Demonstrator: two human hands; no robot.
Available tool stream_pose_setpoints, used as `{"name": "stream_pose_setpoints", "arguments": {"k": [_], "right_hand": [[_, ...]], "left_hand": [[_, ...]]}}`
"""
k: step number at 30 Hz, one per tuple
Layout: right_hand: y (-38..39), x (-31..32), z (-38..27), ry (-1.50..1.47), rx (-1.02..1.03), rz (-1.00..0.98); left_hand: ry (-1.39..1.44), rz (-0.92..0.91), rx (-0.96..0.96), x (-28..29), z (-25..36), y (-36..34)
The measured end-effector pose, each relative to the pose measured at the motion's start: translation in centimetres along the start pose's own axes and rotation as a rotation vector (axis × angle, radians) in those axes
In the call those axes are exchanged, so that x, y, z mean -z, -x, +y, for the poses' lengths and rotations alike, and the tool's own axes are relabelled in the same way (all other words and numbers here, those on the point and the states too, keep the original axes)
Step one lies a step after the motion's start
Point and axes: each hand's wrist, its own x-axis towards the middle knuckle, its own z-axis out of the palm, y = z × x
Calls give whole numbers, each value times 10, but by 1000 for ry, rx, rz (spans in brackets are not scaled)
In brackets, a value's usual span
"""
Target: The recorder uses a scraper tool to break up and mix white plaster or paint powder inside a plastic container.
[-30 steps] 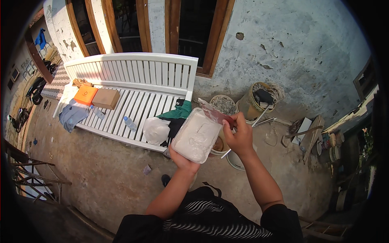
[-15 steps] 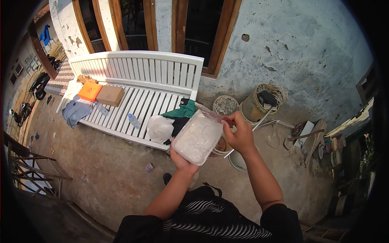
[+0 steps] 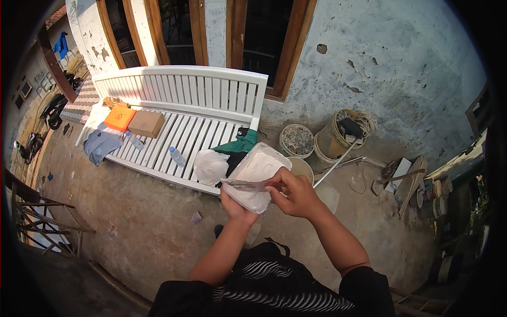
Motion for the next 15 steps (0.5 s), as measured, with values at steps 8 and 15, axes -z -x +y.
{"name": "stream_pose_setpoints", "arguments": {"k": [8, 15], "right_hand": [[-1, 28, -4, -73, 15, 254], [8, 33, 2, -204, -38, 223]], "left_hand": [[-7, 92, -38, 0, 6, -3], [2, 33, -68, -6, 7, -7]]}}
